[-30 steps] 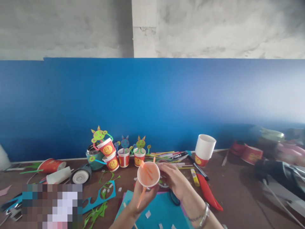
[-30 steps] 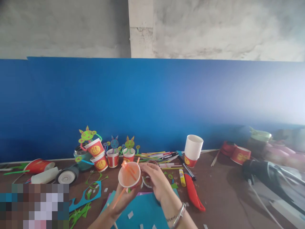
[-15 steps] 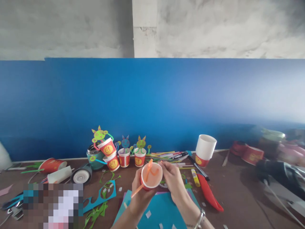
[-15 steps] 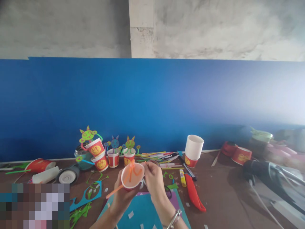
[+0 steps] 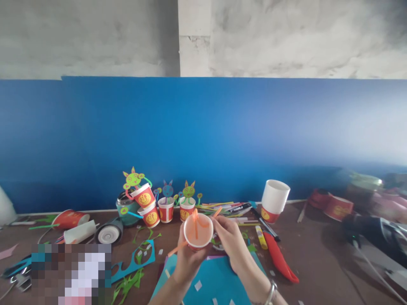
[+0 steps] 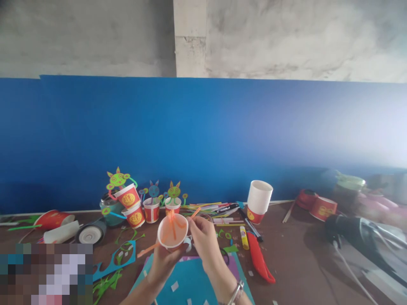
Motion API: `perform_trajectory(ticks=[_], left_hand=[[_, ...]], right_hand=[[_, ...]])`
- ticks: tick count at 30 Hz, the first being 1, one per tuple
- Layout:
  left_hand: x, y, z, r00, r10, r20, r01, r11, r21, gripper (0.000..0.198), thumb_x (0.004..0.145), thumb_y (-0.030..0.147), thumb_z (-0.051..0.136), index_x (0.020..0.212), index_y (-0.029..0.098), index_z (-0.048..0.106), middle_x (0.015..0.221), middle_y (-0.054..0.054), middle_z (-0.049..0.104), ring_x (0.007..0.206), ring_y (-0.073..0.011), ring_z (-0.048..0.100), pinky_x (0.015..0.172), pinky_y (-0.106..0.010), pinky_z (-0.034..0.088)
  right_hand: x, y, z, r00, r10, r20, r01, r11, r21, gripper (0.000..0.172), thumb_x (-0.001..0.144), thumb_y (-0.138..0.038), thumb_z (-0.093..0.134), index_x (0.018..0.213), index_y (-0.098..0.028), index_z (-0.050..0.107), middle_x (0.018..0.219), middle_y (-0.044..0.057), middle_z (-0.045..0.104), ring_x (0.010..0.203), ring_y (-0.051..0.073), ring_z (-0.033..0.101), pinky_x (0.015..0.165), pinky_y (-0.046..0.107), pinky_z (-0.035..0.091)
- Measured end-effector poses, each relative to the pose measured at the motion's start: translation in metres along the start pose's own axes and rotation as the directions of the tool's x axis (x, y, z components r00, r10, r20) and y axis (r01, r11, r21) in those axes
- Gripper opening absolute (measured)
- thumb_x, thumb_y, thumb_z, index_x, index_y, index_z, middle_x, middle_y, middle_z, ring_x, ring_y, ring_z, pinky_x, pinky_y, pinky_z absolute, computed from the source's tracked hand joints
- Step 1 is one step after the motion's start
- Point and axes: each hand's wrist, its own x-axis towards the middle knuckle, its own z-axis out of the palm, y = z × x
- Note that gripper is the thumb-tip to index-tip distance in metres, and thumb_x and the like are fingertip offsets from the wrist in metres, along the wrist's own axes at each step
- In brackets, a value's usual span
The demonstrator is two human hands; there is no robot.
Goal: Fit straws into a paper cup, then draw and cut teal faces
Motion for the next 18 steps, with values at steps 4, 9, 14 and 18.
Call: perform_trajectory(ticks=[4, 9, 14, 18], left_hand=[[0.002, 0.002, -0.002, 0.997, 0.049, -0.054, -0.047, 0.998, 0.037, 0.051, 0.063, 0.035, 0.077, 0.107, 0.015, 0.06, 0.097, -0.011, 0.069, 0.091, -0.0268, 0.065, 0.08, -0.035, 0.052], [0.004, 0.001, -0.006, 0.997, 0.02, -0.07, -0.016, 0.998, 0.058, 0.042, 0.068, 0.031, 0.074, 0.105, 0.013, 0.064, 0.101, -0.013, 0.071, 0.097, -0.0299, 0.064, 0.089, -0.04, 0.05], [0.006, 0.003, -0.006, 0.998, -0.034, 0.06, 0.035, 0.999, -0.015, 0.049, 0.064, 0.032, 0.075, 0.107, 0.013, 0.064, 0.103, -0.014, 0.071, 0.097, -0.0315, 0.064, 0.088, -0.043, 0.051], [0.009, 0.003, -0.007, 0.99, -0.057, 0.131, 0.063, 0.997, -0.042, 0.045, 0.062, 0.033, 0.077, 0.1, 0.011, 0.064, 0.098, -0.014, 0.071, 0.099, -0.0319, 0.063, 0.088, -0.042, 0.05]], right_hand=[[0.002, 0.007, 0.0, 0.997, -0.073, -0.011, 0.071, 0.989, -0.129, 0.034, 0.076, -0.044, 0.059, 0.06, -0.015, 0.055, 0.052, -0.003, 0.047, 0.05, 0.01, 0.039, 0.045, 0.021, 0.028], [0.008, 0.012, -0.002, 0.995, -0.025, -0.094, 0.023, 0.999, -0.022, 0.035, 0.075, -0.052, 0.055, 0.072, -0.017, 0.058, 0.056, -0.001, 0.057, 0.05, 0.014, 0.052, 0.048, 0.023, 0.04], [0.013, 0.001, -0.02, 0.994, -0.107, -0.03, 0.092, 0.944, -0.317, 0.044, 0.079, -0.059, 0.048, 0.069, -0.018, 0.061, 0.053, 0.001, 0.06, 0.049, 0.017, 0.057, 0.047, 0.025, 0.042], [0.003, -0.023, -0.041, 0.957, -0.275, -0.093, 0.128, 0.689, -0.714, 0.046, 0.08, -0.052, 0.054, 0.046, -0.021, 0.049, 0.044, 0.003, 0.052, 0.048, 0.018, 0.055, 0.046, 0.026, 0.035]])
